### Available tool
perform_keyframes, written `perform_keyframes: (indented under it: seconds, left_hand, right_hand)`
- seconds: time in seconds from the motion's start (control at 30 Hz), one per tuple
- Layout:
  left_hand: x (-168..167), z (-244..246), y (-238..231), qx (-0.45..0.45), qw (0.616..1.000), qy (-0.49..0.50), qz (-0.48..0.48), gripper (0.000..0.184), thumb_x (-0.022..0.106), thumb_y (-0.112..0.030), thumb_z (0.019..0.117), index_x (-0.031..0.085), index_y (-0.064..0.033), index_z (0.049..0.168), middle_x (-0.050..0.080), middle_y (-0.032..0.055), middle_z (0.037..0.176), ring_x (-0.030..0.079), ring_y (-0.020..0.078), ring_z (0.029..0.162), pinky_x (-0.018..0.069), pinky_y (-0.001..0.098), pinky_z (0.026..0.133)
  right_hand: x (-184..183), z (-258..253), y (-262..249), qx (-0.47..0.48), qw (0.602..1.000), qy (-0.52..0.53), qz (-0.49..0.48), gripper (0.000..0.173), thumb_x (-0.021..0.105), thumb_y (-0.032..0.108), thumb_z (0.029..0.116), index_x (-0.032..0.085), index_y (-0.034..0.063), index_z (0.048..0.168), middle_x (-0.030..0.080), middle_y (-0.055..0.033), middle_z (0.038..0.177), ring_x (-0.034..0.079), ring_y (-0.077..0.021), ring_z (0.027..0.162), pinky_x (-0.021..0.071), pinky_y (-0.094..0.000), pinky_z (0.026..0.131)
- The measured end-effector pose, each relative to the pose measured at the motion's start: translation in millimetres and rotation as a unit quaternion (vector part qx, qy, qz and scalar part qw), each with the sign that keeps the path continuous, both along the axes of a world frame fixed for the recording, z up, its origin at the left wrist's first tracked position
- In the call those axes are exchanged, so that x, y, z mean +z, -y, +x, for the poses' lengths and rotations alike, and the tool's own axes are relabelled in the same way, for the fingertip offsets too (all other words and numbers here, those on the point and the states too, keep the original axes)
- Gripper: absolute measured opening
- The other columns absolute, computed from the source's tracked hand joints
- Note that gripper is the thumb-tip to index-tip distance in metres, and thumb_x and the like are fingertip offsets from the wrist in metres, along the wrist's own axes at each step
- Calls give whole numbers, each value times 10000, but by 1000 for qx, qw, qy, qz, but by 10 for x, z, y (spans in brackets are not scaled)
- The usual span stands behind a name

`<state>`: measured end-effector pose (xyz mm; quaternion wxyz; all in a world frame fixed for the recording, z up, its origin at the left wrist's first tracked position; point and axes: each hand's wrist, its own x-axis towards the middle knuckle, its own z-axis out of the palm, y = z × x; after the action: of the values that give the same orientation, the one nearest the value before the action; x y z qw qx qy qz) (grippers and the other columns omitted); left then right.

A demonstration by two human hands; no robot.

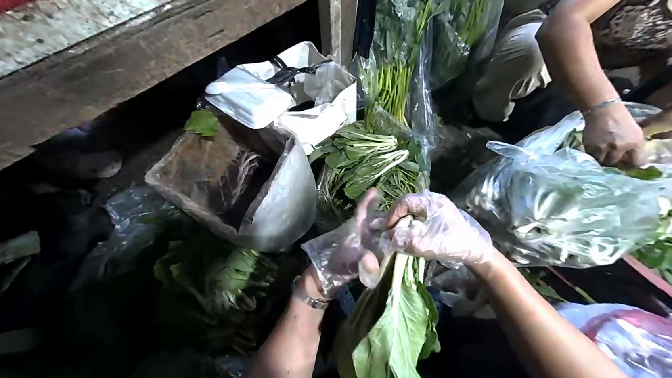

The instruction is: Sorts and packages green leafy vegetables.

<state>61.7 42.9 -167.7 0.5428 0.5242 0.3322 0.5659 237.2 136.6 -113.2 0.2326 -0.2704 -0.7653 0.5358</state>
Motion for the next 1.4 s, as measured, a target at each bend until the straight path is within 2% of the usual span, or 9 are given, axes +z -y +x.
perform_keyframes:
  seconds: [0.07, 0.13, 0.33, 0.43, 0.57, 0.8, 0.93, 1.07, 1.4]
  left_hand:
    - [25, 68, 112, 2, 1000, 24, -7, 435, 753, -375, 875, 690, -55, 1163, 725, -146, 1048, 622, -115, 993, 500, 123, 909]
    - [18, 114, 119, -19, 998, 57, -3, 302, 795, -286, 850, 736, -154, 1116, 735, -173, 1062, 640, -98, 1022, 518, 144, 936]
    - [-62, 139, -12, -88, 987, 103, -89, 612, 835, -412, 790, 593, -27, 1200, 766, 3, 978, 733, 120, 927, 588, 297, 884]
    - [-34, 67, -12, -57, 993, 82, -61, 920, 800, -525, 795, 456, 54, 1422, 764, 18, 972, 731, 134, 946, 582, 332, 939]
    - [9, -86, 0, 13, 992, 122, -4, 553, 771, -436, 863, 620, -111, 1284, 760, -3, 1017, 726, 148, 980, 592, 330, 916]
    - [100, -146, -6, 112, 970, 217, -13, 464, 811, -294, 826, 629, -109, 1210, 738, 43, 1012, 723, 186, 951, 601, 350, 893]
    - [76, -114, -2, 134, 968, 209, -26, 502, 800, -317, 841, 610, -99, 1252, 732, 57, 1053, 716, 196, 980, 594, 357, 905]
    - [77, -126, -2, 144, 969, 199, -26, 525, 812, -326, 832, 605, -95, 1255, 728, 52, 1041, 713, 190, 974, 592, 361, 910]
    - [37, -128, -36, 198, 963, 176, -44, 590, 826, -389, 814, 579, -102, 1267, 734, 2, 1032, 711, 141, 956, 597, 322, 875]
  right_hand:
    - [25, -73, 11, 23, 999, 22, 44, 191, 748, 226, 827, 727, 50, 899, 697, 31, 837, 620, 20, 767, 527, -209, 712]
    - [43, -129, 23, 35, 997, 41, 56, 241, 741, 248, 839, 733, 32, 946, 696, 4, 845, 618, -8, 761, 526, -239, 713]
    - [114, -197, -340, 153, 985, 77, 8, 437, 640, 399, 917, 734, 9, 1091, 722, -5, 886, 634, -25, 761, 550, -262, 711]
    - [-62, -135, -1024, -59, 991, 104, 57, 381, 496, 289, 1041, 688, 14, 1222, 726, -92, 1028, 666, -131, 860, 570, -357, 783]
    - [-670, -122, -1815, -241, 886, 385, 91, 308, 608, 339, 1000, 725, 205, 1251, 713, -185, 1214, 651, -425, 1167, 468, -711, 964]
    - [-1060, -412, -1943, -295, 872, 384, 75, 425, 620, 357, 979, 633, 262, 1394, 663, -129, 1347, 629, -381, 1228, 480, -671, 983]
    - [-1080, -582, -2127, -121, 885, 436, 111, 688, 701, 317, 937, 428, 276, 1567, 600, -221, 1407, 562, -455, 1297, 424, -707, 1043]
    - [-1187, -568, -2227, -112, 882, 436, 139, 385, 679, 327, 960, 674, 347, 1344, 693, -147, 1291, 609, -411, 1247, 438, -717, 1016]
    - [-1079, -472, -2184, -127, 871, 424, 212, 290, 659, 306, 962, 743, 248, 1234, 665, -104, 1349, 606, -382, 1251, 455, -682, 1013]
